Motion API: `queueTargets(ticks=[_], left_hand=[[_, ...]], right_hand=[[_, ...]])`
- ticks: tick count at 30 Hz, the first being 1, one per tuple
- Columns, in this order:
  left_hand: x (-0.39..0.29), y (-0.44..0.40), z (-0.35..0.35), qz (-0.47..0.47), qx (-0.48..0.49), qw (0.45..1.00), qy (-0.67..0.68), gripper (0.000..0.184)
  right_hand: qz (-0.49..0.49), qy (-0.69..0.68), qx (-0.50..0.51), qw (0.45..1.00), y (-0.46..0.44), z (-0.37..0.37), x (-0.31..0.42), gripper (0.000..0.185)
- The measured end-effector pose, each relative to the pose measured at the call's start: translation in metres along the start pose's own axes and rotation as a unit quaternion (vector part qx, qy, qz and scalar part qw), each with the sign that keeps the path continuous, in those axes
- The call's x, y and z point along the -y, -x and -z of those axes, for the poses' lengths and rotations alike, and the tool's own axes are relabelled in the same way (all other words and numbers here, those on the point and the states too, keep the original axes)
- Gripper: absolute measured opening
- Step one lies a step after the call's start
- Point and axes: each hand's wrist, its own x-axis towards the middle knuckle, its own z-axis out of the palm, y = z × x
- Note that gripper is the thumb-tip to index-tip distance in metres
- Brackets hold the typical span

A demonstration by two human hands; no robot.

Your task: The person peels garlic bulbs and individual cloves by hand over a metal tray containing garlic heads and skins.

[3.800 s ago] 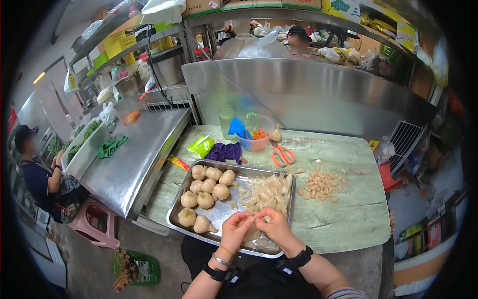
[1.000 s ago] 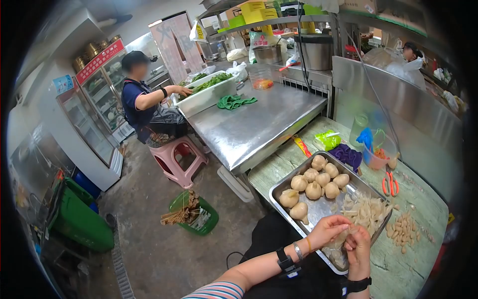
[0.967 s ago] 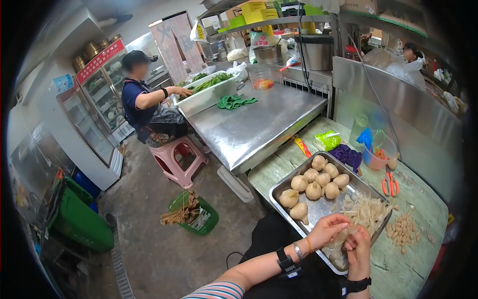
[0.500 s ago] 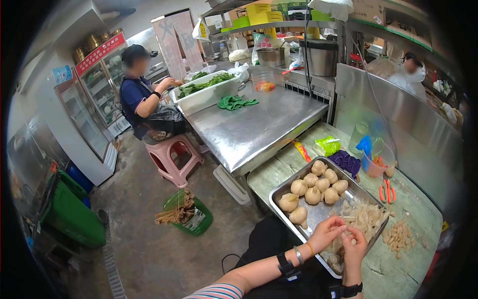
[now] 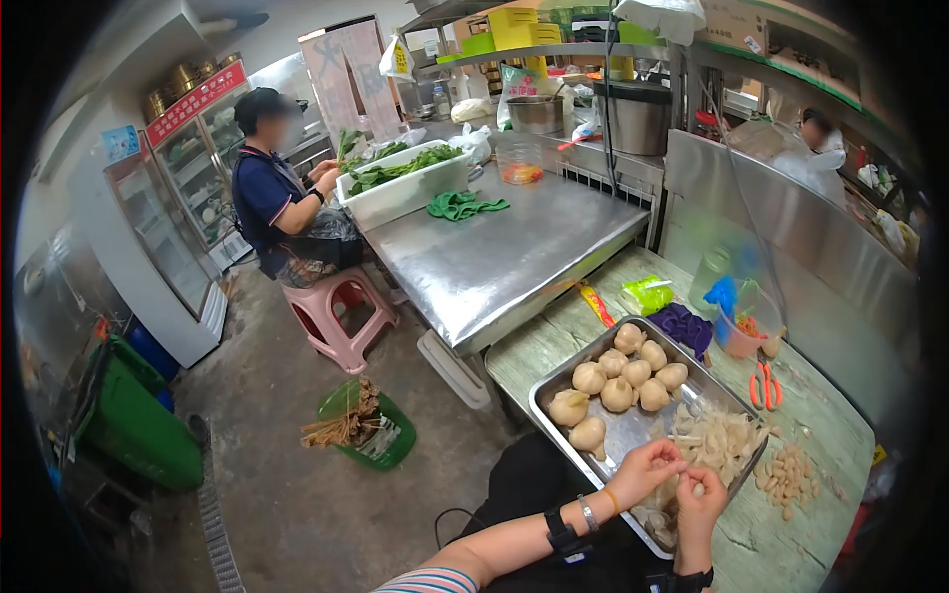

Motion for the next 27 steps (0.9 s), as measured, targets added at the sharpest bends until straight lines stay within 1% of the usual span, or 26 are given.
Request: queueTargets(ticks=[1, 3, 4, 6, 7, 9, 10, 12, 13, 15, 16, 17, 18, 19, 20, 21, 22, 23, 24, 25, 26, 27], left_hand=[[0.000, 0.000, 0.000, 0.000, 0.001, 1.000, 0.000, 0.015], [-0.002, -0.001, 0.003, 0.006, 0.038, 0.999, 0.014, 0.015], [0.000, -0.002, 0.004, 0.005, 0.036, 0.999, 0.011, 0.015], [0.002, -0.001, 0.000, -0.008, 0.070, 0.995, 0.064, 0.014], [-0.001, 0.000, 0.001, -0.009, 0.070, 0.996, 0.063, 0.014], [-0.008, 0.003, 0.002, 0.078, 0.077, 0.988, 0.113, 0.014], [-0.007, 0.002, 0.002, 0.078, 0.078, 0.988, 0.113, 0.014], [-0.008, 0.003, 0.003, 0.071, 0.012, 0.964, 0.257, 0.015], [-0.010, 0.003, 0.003, 0.071, 0.012, 0.964, 0.257, 0.015], [-0.015, 0.002, 0.004, 0.106, -0.009, 0.950, 0.295, 0.014], [-0.015, 0.001, 0.004, 0.106, -0.009, 0.949, 0.296, 0.014], [-0.013, 0.001, 0.003, 0.099, -0.002, 0.956, 0.276, 0.013], [-0.013, 0.002, 0.002, 0.091, 0.006, 0.962, 0.257, 0.013], [-0.013, 0.001, 0.002, 0.093, 0.007, 0.961, 0.260, 0.013], [-0.013, 0.001, 0.003, 0.104, -0.003, 0.956, 0.275, 0.015], [-0.014, 0.001, 0.003, 0.118, -0.013, 0.949, 0.293, 0.016], [-0.015, 0.001, 0.004, 0.146, -0.019, 0.943, 0.297, 0.020], [-0.006, 0.001, 0.009, 0.157, -0.019, 0.929, 0.335, 0.021], [0.013, -0.006, 0.017, 0.130, 0.029, 0.904, 0.406, 0.026], [0.008, -0.012, 0.022, 0.111, 0.076, 0.846, 0.516, 0.034], [0.006, -0.013, 0.017, 0.078, 0.074, 0.814, 0.571, 0.045], [-0.009, -0.013, 0.020, 0.097, 0.116, 0.780, 0.608, 0.054]], right_hand=[[0.000, 0.001, -0.001, 1.000, 0.000, 0.001, -0.004, 0.005], [0.005, -0.060, 0.005, 0.998, -0.002, 0.003, -0.017, 0.005], [0.005, -0.063, 0.007, 0.998, -0.003, 0.004, -0.018, 0.005], [-0.146, -0.186, 0.022, 0.971, -0.002, 0.008, -0.018, 0.007], [-0.146, -0.187, 0.022, 0.971, -0.003, 0.009, -0.020, 0.007], [-0.148, -0.261, 0.010, 0.954, -0.005, 0.009, -0.024, 0.007], [-0.148, -0.261, 0.010, 0.954, -0.005, 0.011, -0.022, 0.007], [-0.183, -0.300, 0.013, 0.936, -0.006, 0.014, -0.015, 0.006], [-0.183, -0.300, 0.013, 0.936, -0.006, 0.012, -0.019, 0.006], [-0.145, -0.146, 0.023, 0.978, -0.006, 0.002, -0.034, 0.006], [-0.145, -0.145, 0.023, 0.978, -0.008, -0.002, -0.037, 0.006], [-0.029, -0.073, -0.005, 0.997, -0.009, -0.004, -0.039, 0.006], [0.089, 0.002, -0.032, 0.996, -0.009, -0.004, -0.037, 0.008], [0.087, 0.005, -0.033, 0.996, -0.008, 0.000, -0.032, 0.008], [-0.039, -0.102, 0.020, 0.994, -0.005, 0.007, -0.023, 0.010], [-0.166, -0.204, 0.069, 0.962, -0.003, 0.011, -0.015, 0.012], [-0.162, -0.192, 0.049, 0.967, -0.003, 0.007, -0.012, 0.012], [-0.161, -0.174, 0.022, 0.971, -0.004, 0.002, -0.011, 0.014], [-0.176, -0.224, 0.027, 0.958, -0.004, 0.002, -0.011, 0.013], [-0.185, -0.271, 0.023, 0.944, -0.005, 0.004, -0.011, 0.014], [-0.186, -0.212, 0.018, 0.959, -0.006, 0.004, -0.010, 0.015], [-0.161, -0.179, 0.020, 0.970, -0.006, 0.006, -0.009, 0.016]])
